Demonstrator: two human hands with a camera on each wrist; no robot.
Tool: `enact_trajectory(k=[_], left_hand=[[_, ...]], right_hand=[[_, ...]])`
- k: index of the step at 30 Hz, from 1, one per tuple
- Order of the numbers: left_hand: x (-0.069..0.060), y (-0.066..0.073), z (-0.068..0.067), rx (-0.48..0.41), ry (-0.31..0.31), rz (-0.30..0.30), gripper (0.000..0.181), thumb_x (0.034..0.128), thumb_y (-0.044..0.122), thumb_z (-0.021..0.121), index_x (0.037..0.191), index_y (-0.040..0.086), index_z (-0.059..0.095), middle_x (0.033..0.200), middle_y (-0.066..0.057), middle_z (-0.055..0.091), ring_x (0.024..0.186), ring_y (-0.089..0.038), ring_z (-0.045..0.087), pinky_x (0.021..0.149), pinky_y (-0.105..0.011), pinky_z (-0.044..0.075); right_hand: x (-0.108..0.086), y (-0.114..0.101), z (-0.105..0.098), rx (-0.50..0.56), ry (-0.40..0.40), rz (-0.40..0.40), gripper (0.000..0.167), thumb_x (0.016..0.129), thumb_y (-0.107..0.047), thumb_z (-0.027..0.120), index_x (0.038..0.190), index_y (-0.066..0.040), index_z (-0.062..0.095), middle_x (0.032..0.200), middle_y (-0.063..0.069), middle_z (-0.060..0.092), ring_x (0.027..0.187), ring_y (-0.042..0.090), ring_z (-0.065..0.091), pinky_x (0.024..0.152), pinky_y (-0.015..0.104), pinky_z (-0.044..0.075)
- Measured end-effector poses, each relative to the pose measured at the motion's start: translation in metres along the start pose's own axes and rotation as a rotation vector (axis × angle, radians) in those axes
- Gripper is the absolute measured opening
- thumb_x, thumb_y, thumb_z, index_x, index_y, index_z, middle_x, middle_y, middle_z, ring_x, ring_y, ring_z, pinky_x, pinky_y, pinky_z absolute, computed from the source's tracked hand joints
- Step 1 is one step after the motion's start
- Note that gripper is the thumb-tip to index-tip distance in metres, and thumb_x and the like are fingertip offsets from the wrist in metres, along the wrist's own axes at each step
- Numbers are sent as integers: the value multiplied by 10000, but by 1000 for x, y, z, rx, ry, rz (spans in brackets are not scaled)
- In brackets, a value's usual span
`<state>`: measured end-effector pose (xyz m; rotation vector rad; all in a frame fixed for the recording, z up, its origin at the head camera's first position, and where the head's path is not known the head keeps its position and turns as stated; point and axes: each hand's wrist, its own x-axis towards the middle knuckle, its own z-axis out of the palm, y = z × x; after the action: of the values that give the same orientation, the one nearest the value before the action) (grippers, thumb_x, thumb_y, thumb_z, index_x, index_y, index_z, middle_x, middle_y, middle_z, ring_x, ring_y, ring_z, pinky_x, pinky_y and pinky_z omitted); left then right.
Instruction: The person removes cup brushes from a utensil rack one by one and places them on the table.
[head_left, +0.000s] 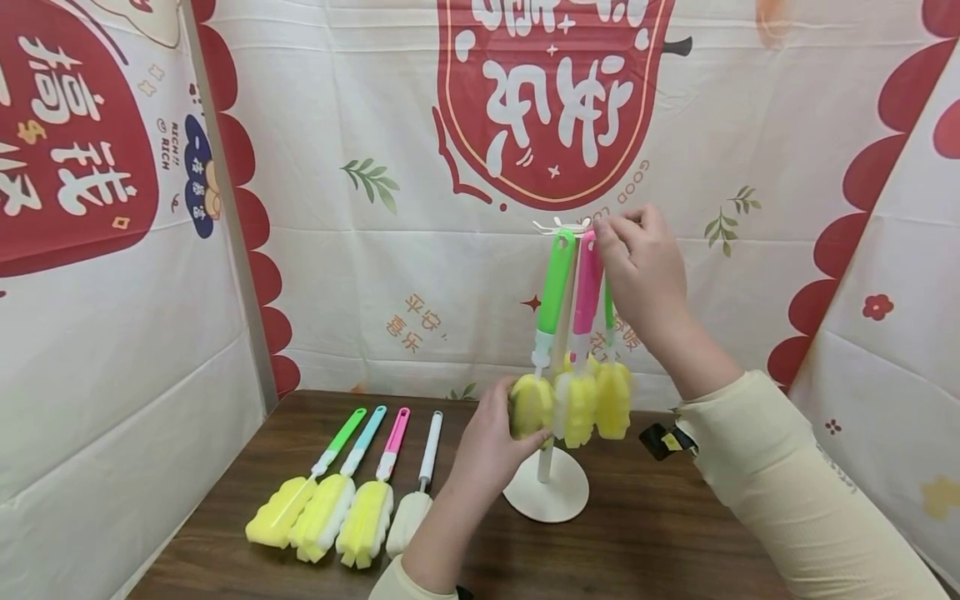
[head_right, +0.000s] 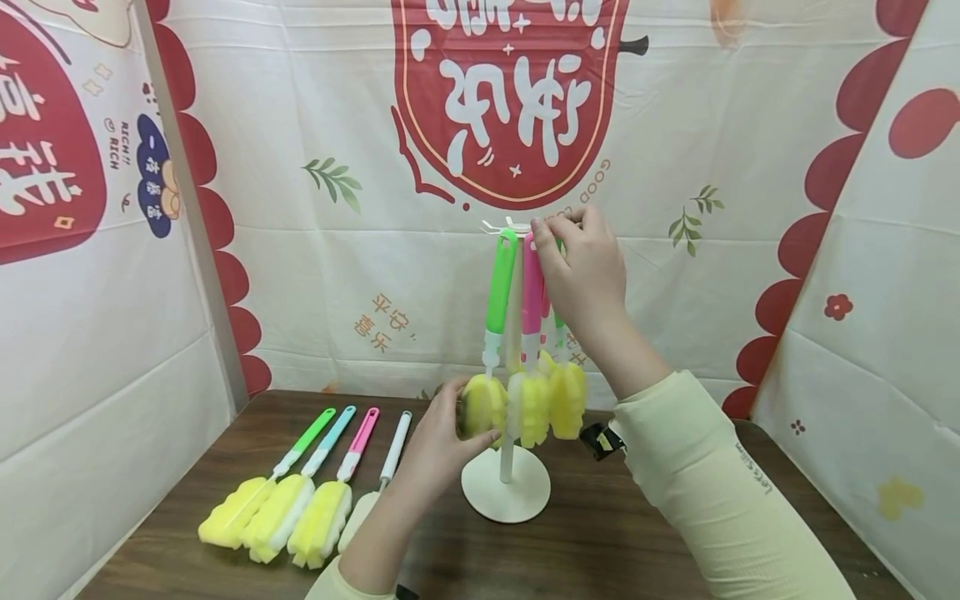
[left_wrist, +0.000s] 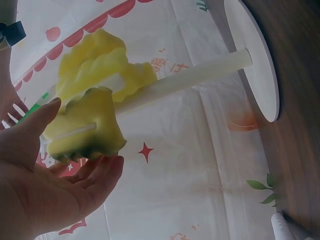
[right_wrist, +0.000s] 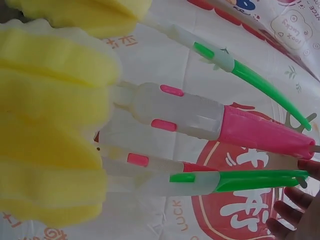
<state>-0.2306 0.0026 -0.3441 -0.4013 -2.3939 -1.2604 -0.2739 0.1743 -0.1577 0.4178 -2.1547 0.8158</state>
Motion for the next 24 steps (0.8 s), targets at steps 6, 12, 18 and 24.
enact_trajectory(k=[6, 12, 18, 24], left_hand=[[-1, 1, 3, 9, 14, 10, 763, 750, 226, 855, 1360, 69, 424, 1215, -93, 555, 1023, -238, 570, 850, -408, 486], [-3, 1, 5, 13, 28, 19, 831, 734, 211, 866, 1385, 70, 370, 1214, -124, 551, 1016, -259, 582, 840, -417, 497], [-4, 2, 6, 56, 27, 62, 925, 741, 224, 865, 1463, 122, 296, 1245, -128, 525, 1034, -269, 583, 841, -432, 504], [-4, 1, 8, 137, 37, 134, 951, 749, 238, 861, 1498, 178, 277, 1228, -114, 517, 976, -238, 590, 775, -397, 524]], right_hand=[[7, 6, 1, 150, 6, 7, 531, 1004, -471, 377, 1175, -66, 674, 1177, 49, 552, 1096, 178, 476, 857, 401, 467], [14, 13, 7, 246, -55, -44, 441, 1008, -409, 429, 1220, -124, 689, 1252, -15, 604, 1200, 135, 451, 892, 349, 480], [15, 21, 17, 308, -38, -36, 425, 1000, -395, 464, 1176, -97, 710, 1155, 23, 641, 1089, 144, 517, 715, 178, 509], [16, 23, 25, 357, 33, -40, 428, 990, -379, 458, 1080, -60, 727, 977, 25, 635, 933, 153, 539, 621, 195, 505]])
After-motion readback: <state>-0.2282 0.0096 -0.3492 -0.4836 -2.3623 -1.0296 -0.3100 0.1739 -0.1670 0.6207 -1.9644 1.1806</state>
